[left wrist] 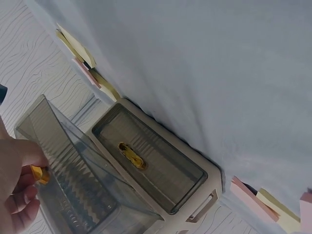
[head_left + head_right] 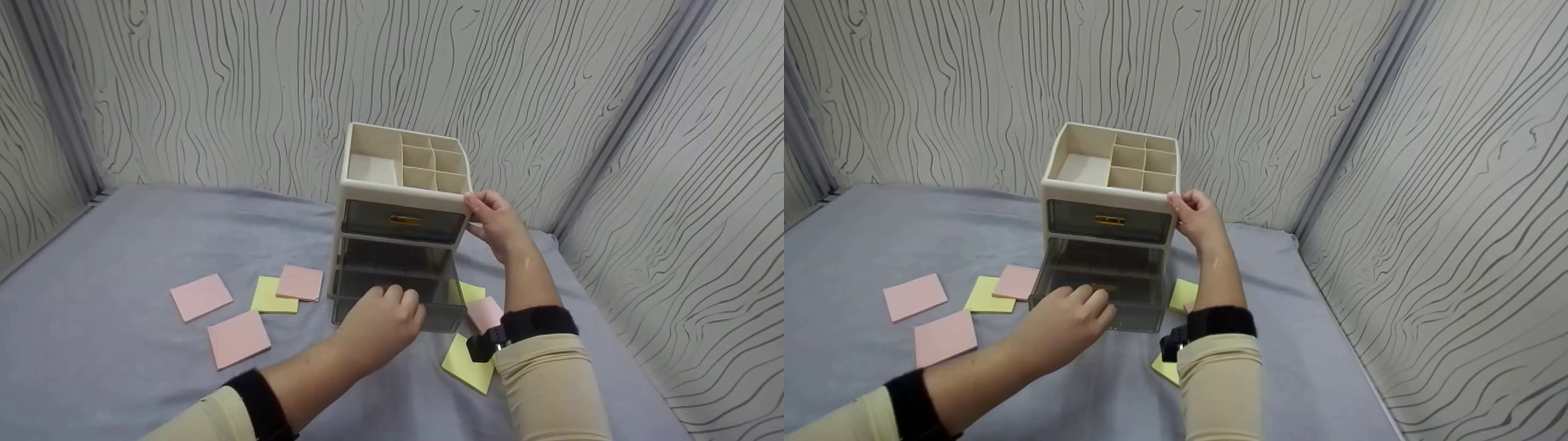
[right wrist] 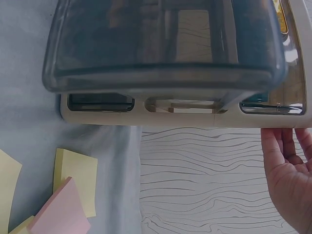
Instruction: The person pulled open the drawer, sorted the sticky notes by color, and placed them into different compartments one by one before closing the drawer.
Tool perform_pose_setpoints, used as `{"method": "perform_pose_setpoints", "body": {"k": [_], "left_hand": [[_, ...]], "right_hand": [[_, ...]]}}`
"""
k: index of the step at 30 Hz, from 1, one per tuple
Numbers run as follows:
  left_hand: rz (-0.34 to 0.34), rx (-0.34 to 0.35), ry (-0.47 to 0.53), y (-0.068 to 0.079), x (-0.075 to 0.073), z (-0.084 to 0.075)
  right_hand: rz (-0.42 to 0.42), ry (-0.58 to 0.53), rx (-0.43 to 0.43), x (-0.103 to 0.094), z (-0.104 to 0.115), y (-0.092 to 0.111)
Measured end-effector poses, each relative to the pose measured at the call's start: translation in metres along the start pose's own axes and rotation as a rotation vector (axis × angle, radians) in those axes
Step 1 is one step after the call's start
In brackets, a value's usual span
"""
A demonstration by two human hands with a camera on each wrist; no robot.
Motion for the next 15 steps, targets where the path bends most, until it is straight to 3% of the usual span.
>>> {"method": "perform_pose_setpoints", "body": {"k": [9,12,15], "left_hand": [[-0.032,-0.003,0.006,0.005,-0.002,-0.001],[0.010,0.013,0.044,0.007,-0.003,0.004],[0.087,-0.026,0.166,0.009,-0.005,0.020]], "right_hand": [[0.004,-0.018,-0.010,0.001,0.001,0.001],[0.000,-0.021,-0.008,0.001,0.001,0.001],[-0.002,-0.011,-0.008,0.001,0.001,0.001]]}}
Point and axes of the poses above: each hand's wrist, its own y-axis away from the middle knuckle, its own x-axis out of the palm, z = x × y, the point moved 7 cm from there along -y, towards the middle knuckle, and after that the axes turned 15 degrees about -y, right-handed, at the moved point
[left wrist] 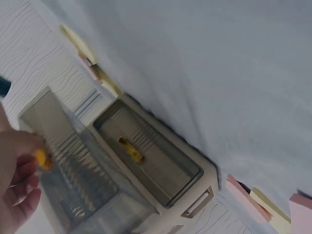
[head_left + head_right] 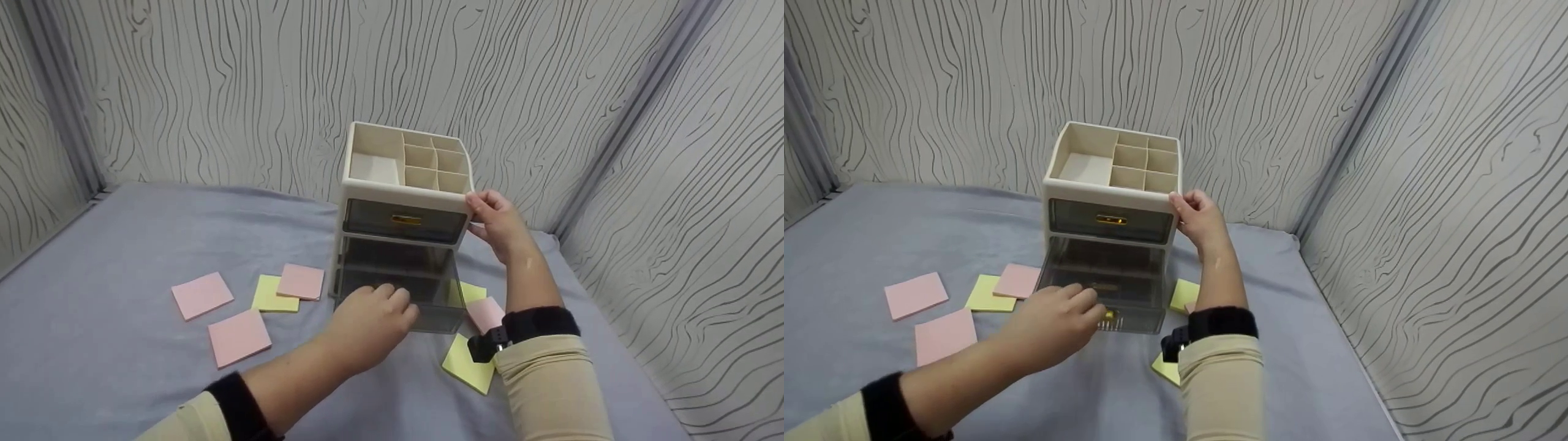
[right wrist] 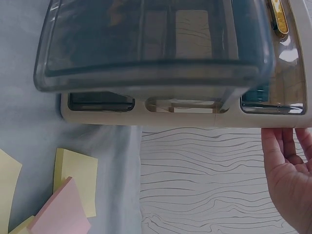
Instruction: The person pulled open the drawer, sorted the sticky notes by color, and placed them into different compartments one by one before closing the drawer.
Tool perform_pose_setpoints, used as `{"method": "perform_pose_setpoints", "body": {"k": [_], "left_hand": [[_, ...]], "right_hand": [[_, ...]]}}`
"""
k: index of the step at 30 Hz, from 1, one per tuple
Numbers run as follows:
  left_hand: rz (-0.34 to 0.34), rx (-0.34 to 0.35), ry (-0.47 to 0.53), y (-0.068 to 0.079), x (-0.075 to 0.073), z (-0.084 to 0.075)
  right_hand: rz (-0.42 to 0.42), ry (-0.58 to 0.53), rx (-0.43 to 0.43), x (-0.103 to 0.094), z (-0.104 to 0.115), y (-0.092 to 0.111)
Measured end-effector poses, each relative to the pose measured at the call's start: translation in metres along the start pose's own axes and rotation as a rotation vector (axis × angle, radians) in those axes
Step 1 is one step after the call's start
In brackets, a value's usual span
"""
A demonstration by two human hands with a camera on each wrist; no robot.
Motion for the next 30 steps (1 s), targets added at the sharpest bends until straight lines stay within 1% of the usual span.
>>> {"method": "perform_pose_setpoints", "body": {"k": [1,3,4,6,8,10,12,13,15,18,21,24,26,29,30], "left_hand": [[0.029,-0.032,0.059,0.001,-0.002,0.008],[0.072,-0.130,0.174,0.005,-0.006,0.028],[0.077,-0.185,0.221,0.009,-0.008,0.040],[0.098,-0.287,0.290,0.018,-0.007,0.063],[0.123,-0.389,0.338,0.031,-0.002,0.085],[0.194,-0.450,0.371,0.046,0.010,0.103],[0.317,-0.481,0.419,0.062,0.026,0.116],[0.391,-0.482,0.443,0.069,0.035,0.120],[0.540,-0.450,0.487,0.083,0.053,0.125],[0.716,-0.403,0.536,0.103,0.078,0.127],[0.869,-0.411,0.549,0.126,0.100,0.127],[1.017,-0.453,0.537,0.149,0.117,0.125],[1.092,-0.482,0.531,0.160,0.124,0.124],[1.168,-0.514,0.522,0.171,0.129,0.122],[1.181,-0.514,0.516,0.172,0.129,0.121]], "right_hand": [[0.003,0.003,-0.002,0.000,0.000,0.000],[0.005,0.008,-0.007,0.002,0.001,0.000],[0.007,0.009,-0.009,0.002,0.001,0.000],[0.006,0.014,-0.009,0.003,0.001,0.000],[0.003,0.016,-0.007,0.004,0.002,-0.001],[0.002,0.019,-0.003,0.005,0.002,-0.001],[0.000,0.023,0.001,0.005,0.002,-0.001],[0.000,0.022,0.002,0.004,0.003,-0.001],[-0.002,0.023,0.005,0.003,0.003,-0.002],[-0.009,0.020,0.007,0.002,0.003,-0.001],[-0.008,0.015,0.007,0.002,0.003,-0.002],[-0.006,0.003,0.012,0.002,0.002,-0.003],[-0.004,-0.002,0.014,0.002,0.001,-0.002],[0.001,-0.001,0.011,0.001,0.001,-0.002],[0.002,0.000,0.007,0.001,0.001,-0.002]]}}
Point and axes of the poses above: each hand's wrist, its own y-axis away from the middle knuckle, its own x-axis out of the palm, z = x × y, the point moved 7 cm from there along -y, towards the middle knuckle, and after that the axes turned 15 degrees about -y, right-handed, at the moved point
